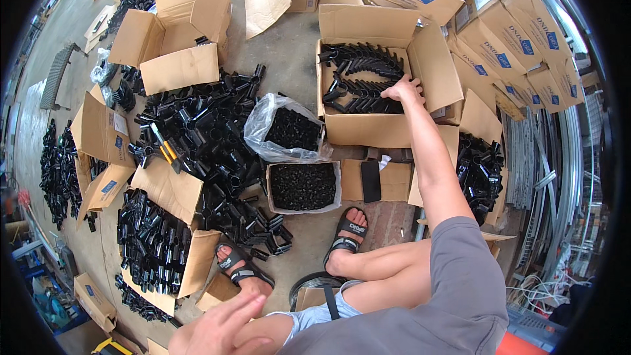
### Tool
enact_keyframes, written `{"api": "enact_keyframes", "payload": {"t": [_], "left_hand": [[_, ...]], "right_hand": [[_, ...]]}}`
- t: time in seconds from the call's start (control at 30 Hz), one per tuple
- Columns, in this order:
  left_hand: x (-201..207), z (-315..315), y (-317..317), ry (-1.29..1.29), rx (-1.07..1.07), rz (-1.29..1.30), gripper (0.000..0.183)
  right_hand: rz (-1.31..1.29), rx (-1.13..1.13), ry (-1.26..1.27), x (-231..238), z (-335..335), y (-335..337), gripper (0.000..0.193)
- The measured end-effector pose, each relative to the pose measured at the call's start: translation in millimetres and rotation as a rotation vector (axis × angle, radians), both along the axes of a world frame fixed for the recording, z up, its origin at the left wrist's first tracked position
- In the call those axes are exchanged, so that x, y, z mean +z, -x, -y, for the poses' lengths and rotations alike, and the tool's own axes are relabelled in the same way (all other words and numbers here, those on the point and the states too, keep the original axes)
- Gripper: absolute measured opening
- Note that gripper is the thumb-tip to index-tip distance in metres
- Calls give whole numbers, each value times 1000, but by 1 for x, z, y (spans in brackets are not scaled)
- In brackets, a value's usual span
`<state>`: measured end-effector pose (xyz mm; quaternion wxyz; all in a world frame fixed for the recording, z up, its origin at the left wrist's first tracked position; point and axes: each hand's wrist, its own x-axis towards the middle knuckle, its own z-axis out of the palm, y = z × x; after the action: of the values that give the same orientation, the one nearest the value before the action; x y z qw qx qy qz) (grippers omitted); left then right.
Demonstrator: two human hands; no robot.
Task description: The person sorts black plastic components by hand, picking them up from a pile on the floor and placing them into open cardboard boxes.
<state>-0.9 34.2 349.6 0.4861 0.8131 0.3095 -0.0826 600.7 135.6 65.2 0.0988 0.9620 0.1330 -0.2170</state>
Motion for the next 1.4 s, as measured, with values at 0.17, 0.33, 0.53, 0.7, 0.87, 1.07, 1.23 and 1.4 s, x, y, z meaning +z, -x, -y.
{"api": "enact_keyframes", "payload": {"t": [0.17, 0.33, 0.53, 0.7, 0.87, 1.07, 1.23, 1.4], "left_hand": [[-17, 9, 11, -195, 77, -155, 65], [-8, 4, 17, -200, 94, -212, 70], [-14, 8, 18, -154, 99, -103, 74], [-46, 18, 14, -228, 71, -75, 66], [-159, 50, -9, -285, 155, -119, 37], [-380, 220, -21, -173, -154, -430, 28], [-392, 207, -20, 193, -290, -508, 21], [-404, 258, 9, 311, -312, -482, 23]], "right_hand": [[17, 34, 16, -10, -5, -14, 131], [72, 126, 57, -9, -4, -19, 134], [5, 150, 111, -39, -8, -56, 125], [-363, 139, 213, -60, -3, -97, 100], [-589, 24, -75, 15, -2, -40, 66], [-685, -200, -405, 47, 29, -57, 47], [-1117, -133, -569, 56, 54, -12, 48], [-1221, 57, -556, 58, 100, 79, 58]]}}
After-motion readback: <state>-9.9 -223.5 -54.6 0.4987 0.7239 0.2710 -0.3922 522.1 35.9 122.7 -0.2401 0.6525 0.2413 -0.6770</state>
